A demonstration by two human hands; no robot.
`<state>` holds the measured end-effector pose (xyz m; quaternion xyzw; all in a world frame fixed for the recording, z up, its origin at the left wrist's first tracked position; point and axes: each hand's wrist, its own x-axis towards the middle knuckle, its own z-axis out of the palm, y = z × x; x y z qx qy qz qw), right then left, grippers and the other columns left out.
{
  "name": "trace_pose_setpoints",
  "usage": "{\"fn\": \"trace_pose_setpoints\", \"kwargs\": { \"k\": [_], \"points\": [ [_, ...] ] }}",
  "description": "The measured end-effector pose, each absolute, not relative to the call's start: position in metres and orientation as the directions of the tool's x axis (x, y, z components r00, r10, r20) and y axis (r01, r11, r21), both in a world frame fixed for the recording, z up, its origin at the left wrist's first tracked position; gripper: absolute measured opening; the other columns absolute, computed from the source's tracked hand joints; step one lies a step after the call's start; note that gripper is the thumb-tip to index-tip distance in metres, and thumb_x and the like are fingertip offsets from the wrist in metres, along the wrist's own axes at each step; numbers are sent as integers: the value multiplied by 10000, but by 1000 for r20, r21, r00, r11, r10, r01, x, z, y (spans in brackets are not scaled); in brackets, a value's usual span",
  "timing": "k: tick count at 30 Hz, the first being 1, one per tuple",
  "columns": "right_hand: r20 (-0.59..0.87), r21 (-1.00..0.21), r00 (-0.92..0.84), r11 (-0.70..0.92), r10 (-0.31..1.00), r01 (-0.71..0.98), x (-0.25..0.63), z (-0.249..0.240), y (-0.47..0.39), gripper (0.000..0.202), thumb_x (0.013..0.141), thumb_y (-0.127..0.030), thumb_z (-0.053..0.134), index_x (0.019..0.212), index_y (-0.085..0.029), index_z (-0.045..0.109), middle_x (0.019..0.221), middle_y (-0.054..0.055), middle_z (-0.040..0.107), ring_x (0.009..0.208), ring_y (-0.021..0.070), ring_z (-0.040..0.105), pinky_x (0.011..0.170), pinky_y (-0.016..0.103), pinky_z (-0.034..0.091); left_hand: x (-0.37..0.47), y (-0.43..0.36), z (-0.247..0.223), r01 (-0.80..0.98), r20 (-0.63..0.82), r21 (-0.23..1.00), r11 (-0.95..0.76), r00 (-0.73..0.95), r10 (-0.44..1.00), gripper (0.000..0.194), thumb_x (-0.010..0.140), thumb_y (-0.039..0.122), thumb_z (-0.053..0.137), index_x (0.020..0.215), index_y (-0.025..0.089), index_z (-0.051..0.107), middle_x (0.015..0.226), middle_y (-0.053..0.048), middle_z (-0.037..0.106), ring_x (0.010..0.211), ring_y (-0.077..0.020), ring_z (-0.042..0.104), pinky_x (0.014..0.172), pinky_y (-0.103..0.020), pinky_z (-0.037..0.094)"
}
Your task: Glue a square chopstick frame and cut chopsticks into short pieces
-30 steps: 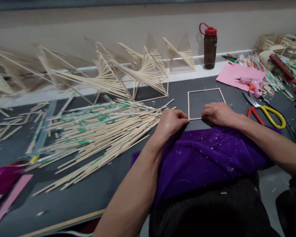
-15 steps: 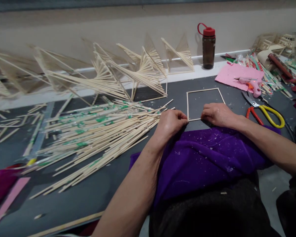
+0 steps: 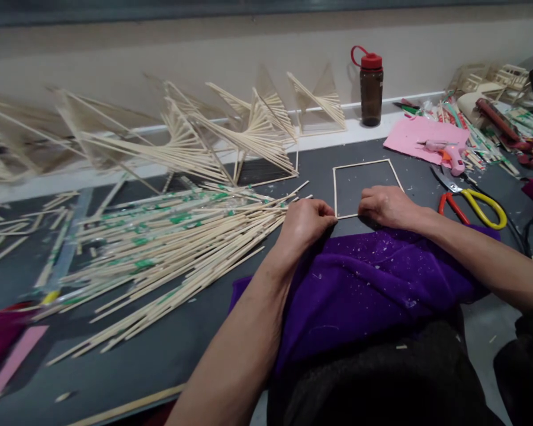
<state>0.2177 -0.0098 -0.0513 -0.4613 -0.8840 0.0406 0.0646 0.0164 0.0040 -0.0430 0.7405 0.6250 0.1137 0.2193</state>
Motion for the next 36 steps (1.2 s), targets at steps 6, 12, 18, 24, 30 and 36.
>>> {"fn": "trace_pose_setpoints", "kwargs": {
  "k": [6,12,18,24,30,36],
  "points": [
    [54,-143,-559,561,827,816,220,-47,-9,278,902,-181,465,985,-236,724,975,54,688,838,173,593,621,282,337,15,7,-46,877,-111,467,-116,189,976,159,670,289,614,727,204,736,613,-35,695,600,-185,625,586,-277,443],
    [276,-456,-354,445,894,771,280,-37,-11,224,858,-219,538,993,-199,716,963,47,713,852,150,631,763,285,457,11,8,-50,844,-145,528,-94,198,969,199,667,320,609,764,196,731,574,-26,680,545,-173,609,553,-264,440],
    [70,-552,-283,274,956,787,321,-39,-26,150,758,-220,620,861,-170,717,846,41,725,776,160,648,712,286,470,2,13,-48,807,-196,585,-80,237,952,186,644,321,622,729,190,723,571,-20,672,520,-163,594,530,-270,439],
    [67,-440,-326,322,943,839,314,-51,-25,165,754,-198,641,908,-179,699,843,28,696,742,143,624,667,257,434,-4,18,-51,799,-176,596,-83,230,957,219,644,320,615,766,179,732,601,-14,683,555,-165,607,563,-274,456],
    [118,-411,-406,417,906,811,319,-60,-18,116,784,-210,619,853,-186,709,859,43,660,744,148,604,679,263,422,7,10,-50,775,-91,611,-160,270,959,298,652,287,623,895,166,747,775,-43,736,680,-183,644,652,-280,486],
    [146,-395,-407,430,902,812,317,-63,-17,122,791,-214,610,865,-203,706,855,31,644,744,143,592,675,259,409,16,3,-46,813,-53,549,-196,267,962,236,680,250,628,865,176,754,798,-42,740,702,-175,644,757,-296,489]
  ]
}}
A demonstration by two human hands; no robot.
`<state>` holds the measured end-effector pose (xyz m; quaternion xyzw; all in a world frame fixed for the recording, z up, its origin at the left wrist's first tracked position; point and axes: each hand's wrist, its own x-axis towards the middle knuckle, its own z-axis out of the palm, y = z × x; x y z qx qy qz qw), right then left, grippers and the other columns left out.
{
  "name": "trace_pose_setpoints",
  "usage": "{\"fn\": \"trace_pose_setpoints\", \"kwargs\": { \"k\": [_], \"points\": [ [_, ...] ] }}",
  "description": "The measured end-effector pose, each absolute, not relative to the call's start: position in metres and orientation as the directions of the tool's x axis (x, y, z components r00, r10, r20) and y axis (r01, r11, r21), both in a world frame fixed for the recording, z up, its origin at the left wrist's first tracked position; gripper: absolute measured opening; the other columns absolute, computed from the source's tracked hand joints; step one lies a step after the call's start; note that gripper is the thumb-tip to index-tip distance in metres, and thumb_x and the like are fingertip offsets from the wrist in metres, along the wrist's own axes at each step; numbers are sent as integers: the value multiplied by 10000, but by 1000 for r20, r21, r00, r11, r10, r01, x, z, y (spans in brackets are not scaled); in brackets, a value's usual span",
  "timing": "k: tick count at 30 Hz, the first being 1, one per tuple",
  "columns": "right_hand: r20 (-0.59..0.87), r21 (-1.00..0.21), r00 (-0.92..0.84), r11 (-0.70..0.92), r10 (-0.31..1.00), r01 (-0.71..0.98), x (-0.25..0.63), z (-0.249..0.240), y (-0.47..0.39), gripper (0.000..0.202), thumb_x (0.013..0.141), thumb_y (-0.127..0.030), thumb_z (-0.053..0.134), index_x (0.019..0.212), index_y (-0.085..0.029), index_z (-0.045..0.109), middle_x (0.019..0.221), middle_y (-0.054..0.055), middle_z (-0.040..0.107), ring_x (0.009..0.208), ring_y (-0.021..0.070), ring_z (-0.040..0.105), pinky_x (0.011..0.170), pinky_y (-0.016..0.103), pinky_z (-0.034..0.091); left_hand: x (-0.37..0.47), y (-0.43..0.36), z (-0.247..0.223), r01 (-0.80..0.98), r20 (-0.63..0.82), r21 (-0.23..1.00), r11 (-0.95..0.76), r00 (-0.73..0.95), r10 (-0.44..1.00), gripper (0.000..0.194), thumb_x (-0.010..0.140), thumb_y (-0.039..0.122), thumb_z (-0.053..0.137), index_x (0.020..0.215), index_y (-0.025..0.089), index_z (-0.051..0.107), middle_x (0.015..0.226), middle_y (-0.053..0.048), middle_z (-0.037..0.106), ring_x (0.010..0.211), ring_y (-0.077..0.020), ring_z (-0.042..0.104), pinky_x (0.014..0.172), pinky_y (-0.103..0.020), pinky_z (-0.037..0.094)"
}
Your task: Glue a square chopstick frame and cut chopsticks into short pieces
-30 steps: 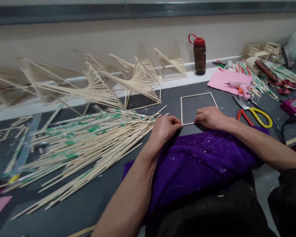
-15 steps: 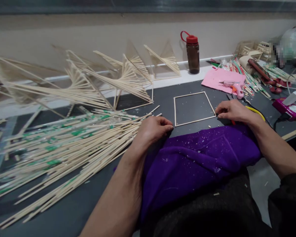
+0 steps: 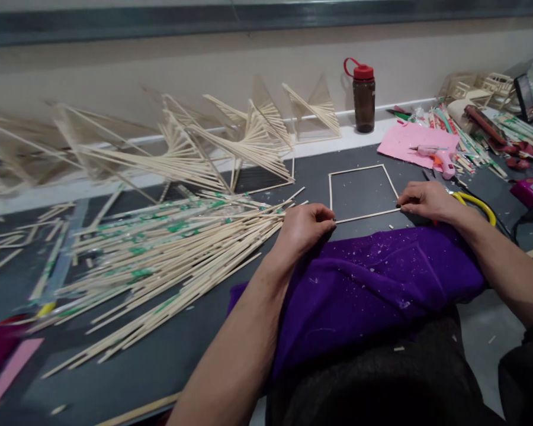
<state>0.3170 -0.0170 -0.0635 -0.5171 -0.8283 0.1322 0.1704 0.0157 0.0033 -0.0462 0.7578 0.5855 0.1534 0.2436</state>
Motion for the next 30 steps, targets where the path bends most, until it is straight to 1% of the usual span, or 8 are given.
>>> {"fn": "trace_pose_setpoints", "kwargs": {
  "k": [4,6,9,12,17,23,26,30],
  "points": [
    [142,-377,-410,433,901,819,316,-64,-17,124,798,-212,605,869,-211,707,849,26,635,728,133,578,654,249,390,14,5,-48,815,-55,543,-202,275,960,223,682,248,621,849,183,753,768,-34,734,686,-171,638,754,-298,489],
    [140,-365,-408,430,902,826,315,-63,-17,129,797,-210,602,865,-208,712,847,26,633,720,132,574,649,248,382,11,7,-51,797,-73,576,-182,272,960,244,670,239,610,861,178,749,753,-34,729,670,-168,634,717,-292,491],
    [135,-353,-398,419,907,836,313,-60,-19,145,798,-213,592,869,-201,718,851,30,633,709,133,571,647,253,375,4,13,-57,737,-95,658,-157,287,953,289,646,236,600,889,164,738,745,-40,726,654,-165,630,643,-274,485],
    [129,-345,-390,410,912,844,312,-59,-21,152,795,-222,592,870,-195,721,858,38,635,708,140,572,644,260,370,-1,17,-60,714,-94,683,-154,296,951,302,623,258,617,882,158,737,751,-49,727,660,-170,633,609,-267,475],
    [131,-326,-402,423,906,846,312,-60,-21,147,799,-223,592,878,-198,713,863,33,629,722,142,573,647,254,364,4,12,-54,761,-85,623,-178,292,952,290,630,306,649,861,166,754,775,-52,738,696,-187,647,661,-289,485],
    [135,-333,-437,456,889,825,312,-61,-19,137,824,-217,582,873,-194,707,864,40,620,738,144,570,668,258,376,15,5,-48,841,-31,486,-239,291,956,207,684,289,630,822,213,765,783,-25,747,726,-187,657,767,-299,481],
    [138,-339,-433,454,891,824,313,-62,-18,133,827,-197,579,863,-191,707,854,40,614,725,138,562,668,258,383,16,5,-50,857,-1,446,-260,291,957,191,702,286,608,799,233,764,773,-18,747,725,-191,659,779,-299,480],
    [131,-356,-431,448,893,820,312,-63,-16,133,821,-175,584,848,-184,714,834,34,611,711,128,560,671,252,392,17,5,-51,865,14,418,-279,301,954,199,714,284,588,793,232,763,781,-24,749,729,-197,662,778,-299,476]
  ]
}}
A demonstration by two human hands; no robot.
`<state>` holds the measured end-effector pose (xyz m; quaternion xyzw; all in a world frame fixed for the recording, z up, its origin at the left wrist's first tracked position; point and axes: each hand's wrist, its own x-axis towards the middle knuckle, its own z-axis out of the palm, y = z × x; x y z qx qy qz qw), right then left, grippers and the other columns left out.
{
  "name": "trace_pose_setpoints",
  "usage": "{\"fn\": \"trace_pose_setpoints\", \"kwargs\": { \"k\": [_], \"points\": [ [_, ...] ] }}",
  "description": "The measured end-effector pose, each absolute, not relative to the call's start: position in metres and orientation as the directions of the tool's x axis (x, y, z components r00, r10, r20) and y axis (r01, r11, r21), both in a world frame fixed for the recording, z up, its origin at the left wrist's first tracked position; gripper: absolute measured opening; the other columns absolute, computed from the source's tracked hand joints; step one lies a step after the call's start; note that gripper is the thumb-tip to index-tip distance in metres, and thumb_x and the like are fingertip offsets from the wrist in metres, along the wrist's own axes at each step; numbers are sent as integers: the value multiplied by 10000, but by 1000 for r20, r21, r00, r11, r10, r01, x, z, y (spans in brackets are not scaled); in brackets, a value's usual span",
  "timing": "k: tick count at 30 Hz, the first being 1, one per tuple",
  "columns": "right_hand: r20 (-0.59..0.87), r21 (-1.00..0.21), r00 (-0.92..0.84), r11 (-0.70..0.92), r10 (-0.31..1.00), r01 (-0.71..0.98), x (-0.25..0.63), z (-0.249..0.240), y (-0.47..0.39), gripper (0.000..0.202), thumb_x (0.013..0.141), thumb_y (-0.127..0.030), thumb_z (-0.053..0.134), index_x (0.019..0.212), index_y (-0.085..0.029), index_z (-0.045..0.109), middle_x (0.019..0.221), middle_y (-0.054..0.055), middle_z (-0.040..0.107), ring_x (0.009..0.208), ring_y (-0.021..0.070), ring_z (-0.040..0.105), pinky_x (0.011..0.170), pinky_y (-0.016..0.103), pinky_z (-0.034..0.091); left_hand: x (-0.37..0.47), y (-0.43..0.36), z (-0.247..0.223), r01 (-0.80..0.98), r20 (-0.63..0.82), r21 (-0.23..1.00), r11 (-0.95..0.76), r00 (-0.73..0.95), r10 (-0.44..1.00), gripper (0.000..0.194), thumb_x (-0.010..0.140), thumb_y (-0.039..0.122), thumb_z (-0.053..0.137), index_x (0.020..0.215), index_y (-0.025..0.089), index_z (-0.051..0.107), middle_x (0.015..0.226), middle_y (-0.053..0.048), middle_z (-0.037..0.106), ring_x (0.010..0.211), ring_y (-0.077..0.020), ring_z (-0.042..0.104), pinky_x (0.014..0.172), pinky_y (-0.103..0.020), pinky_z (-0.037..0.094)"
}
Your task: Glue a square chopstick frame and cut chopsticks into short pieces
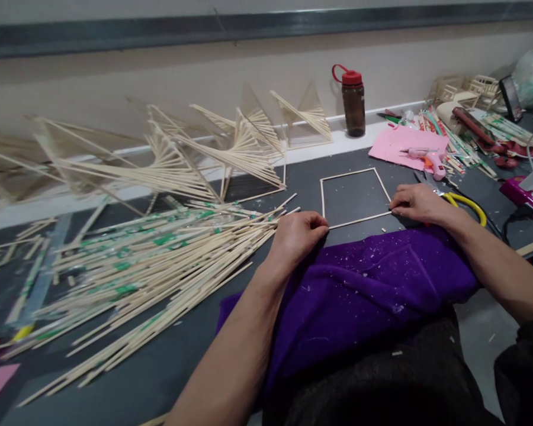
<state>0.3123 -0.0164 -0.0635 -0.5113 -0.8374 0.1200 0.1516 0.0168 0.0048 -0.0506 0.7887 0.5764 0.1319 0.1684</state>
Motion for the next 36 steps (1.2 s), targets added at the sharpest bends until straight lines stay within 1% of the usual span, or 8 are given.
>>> {"fn": "trace_pose_setpoints", "kwargs": {
  "k": [6,10,21,30,36],
  "points": [
    [115,-344,-433,445,894,827,310,-62,-15,158,803,-139,580,820,-178,732,818,44,626,709,132,574,667,255,404,20,5,-50,879,10,387,-277,297,955,207,721,265,572,790,217,760,772,-35,747,718,-200,663,770,-297,470],
    [106,-320,-444,453,890,832,309,-60,-15,184,798,-134,562,820,-181,738,812,45,634,700,132,577,658,254,401,21,5,-51,872,18,398,-285,303,953,202,715,246,570,776,219,761,772,-40,745,735,-210,670,759,-297,468],
    [100,-263,-464,473,880,841,310,-60,-14,200,815,-185,543,816,-190,743,821,55,647,707,142,575,647,258,393,21,8,-52,859,22,400,-321,341,940,234,714,232,550,786,196,770,771,-71,746,749,-232,678,765,-318,471],
    [98,-264,-458,467,883,844,307,-58,-15,200,814,-164,536,803,-179,736,792,45,632,680,128,563,633,242,381,22,9,-51,866,20,378,-328,347,938,233,718,227,551,786,196,772,768,-71,746,753,-239,680,781,-326,471],
    [104,-269,-453,464,885,844,306,-58,-16,213,818,-182,525,803,-176,738,818,64,644,702,145,580,656,262,395,23,8,-50,862,25,381,-335,352,936,225,715,216,555,770,209,773,789,-76,752,779,-250,683,790,-331,470]
  ]
}}
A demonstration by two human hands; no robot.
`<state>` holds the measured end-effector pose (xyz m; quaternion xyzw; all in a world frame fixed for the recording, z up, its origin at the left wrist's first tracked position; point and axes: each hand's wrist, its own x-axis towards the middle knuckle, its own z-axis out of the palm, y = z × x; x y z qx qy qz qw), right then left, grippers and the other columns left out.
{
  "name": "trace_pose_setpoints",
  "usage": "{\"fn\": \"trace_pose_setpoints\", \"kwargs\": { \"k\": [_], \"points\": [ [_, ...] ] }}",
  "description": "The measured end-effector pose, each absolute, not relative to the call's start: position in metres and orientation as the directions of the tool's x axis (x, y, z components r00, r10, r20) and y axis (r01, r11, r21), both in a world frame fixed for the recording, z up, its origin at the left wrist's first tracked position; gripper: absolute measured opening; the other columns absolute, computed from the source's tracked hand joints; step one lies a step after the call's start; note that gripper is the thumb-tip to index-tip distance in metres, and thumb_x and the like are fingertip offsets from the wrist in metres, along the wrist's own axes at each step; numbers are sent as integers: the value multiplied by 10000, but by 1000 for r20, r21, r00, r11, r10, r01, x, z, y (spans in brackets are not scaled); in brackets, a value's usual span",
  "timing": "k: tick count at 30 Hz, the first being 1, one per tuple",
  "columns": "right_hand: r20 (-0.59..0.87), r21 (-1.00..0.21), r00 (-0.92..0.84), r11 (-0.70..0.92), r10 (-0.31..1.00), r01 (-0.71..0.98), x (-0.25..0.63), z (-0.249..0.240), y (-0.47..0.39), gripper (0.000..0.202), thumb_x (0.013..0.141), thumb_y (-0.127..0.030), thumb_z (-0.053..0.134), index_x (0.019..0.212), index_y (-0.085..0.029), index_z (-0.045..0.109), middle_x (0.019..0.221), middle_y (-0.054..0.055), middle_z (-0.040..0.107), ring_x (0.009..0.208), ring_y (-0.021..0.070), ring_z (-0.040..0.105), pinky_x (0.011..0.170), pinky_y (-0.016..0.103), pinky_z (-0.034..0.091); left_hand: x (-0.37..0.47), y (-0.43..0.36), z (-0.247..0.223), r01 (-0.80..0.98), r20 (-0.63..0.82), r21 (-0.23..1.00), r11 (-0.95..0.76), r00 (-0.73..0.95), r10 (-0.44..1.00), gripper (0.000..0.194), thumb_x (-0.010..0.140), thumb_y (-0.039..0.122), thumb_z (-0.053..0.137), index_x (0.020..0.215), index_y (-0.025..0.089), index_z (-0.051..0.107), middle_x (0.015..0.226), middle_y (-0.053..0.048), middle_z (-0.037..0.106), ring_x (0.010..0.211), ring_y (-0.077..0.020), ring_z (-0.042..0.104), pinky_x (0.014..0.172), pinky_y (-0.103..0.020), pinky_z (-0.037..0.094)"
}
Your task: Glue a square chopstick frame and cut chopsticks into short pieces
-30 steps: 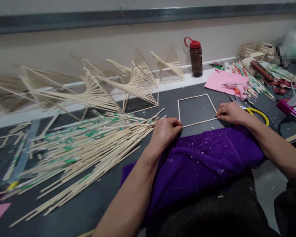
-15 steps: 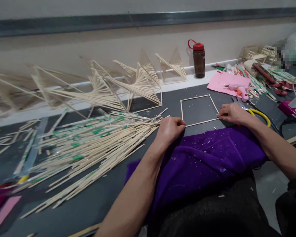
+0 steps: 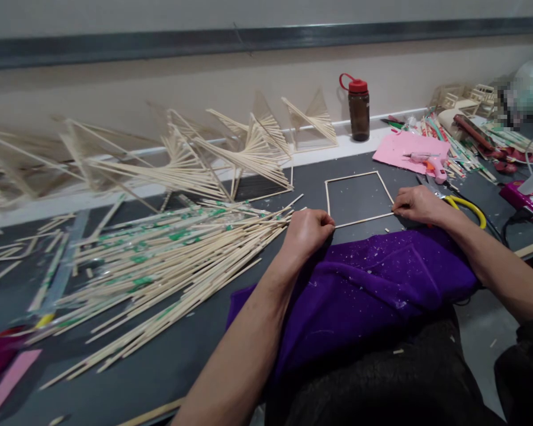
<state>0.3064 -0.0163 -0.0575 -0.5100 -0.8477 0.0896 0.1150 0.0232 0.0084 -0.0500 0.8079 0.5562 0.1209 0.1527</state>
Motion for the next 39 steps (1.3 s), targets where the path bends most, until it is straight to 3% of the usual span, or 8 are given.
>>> {"fn": "trace_pose_setpoints", "kwargs": {
  "k": [21,24,29,32,36,39],
  "points": [
    [109,-250,-452,464,885,850,306,-59,-16,204,819,-181,529,795,-180,732,811,61,647,701,146,578,651,252,393,23,10,-51,866,30,365,-342,356,934,222,712,228,553,761,214,769,765,-66,746,788,-241,683,772,-311,471],
    [107,-242,-453,465,885,852,307,-59,-16,203,819,-178,532,797,-185,734,810,56,651,697,144,578,649,251,392,21,10,-52,849,22,425,-314,337,941,205,697,237,570,747,196,765,715,-67,730,728,-231,674,742,-315,476],
    [120,-277,-467,482,876,832,310,-62,-15,196,835,-198,541,822,-195,737,833,53,662,718,150,595,669,253,418,15,6,-50,729,-111,671,-138,283,953,235,708,310,555,751,156,728,582,-41,655,532,-165,606,541,-271,459],
    [136,-307,-480,497,867,811,314,-63,-15,210,854,-220,535,850,-193,743,845,63,667,744,163,607,683,267,428,10,6,-49,659,-142,749,-78,273,951,284,734,358,517,725,145,704,564,-39,629,499,-143,580,481,-246,433],
    [136,-347,-475,491,869,799,316,-64,-17,220,856,-225,535,907,-194,746,871,65,662,758,162,608,699,276,429,2,11,-49,697,-103,709,-108,253,962,306,710,347,537,831,150,737,623,-44,673,551,-150,597,521,-254,448],
    [137,-348,-467,483,874,803,317,-65,-17,195,834,-234,574,924,-200,743,875,59,646,728,148,591,682,267,420,-1,14,-50,749,-92,635,-187,314,945,333,660,296,595,923,163,750,787,-55,738,699,-180,647,651,-282,482]
  ]
}}
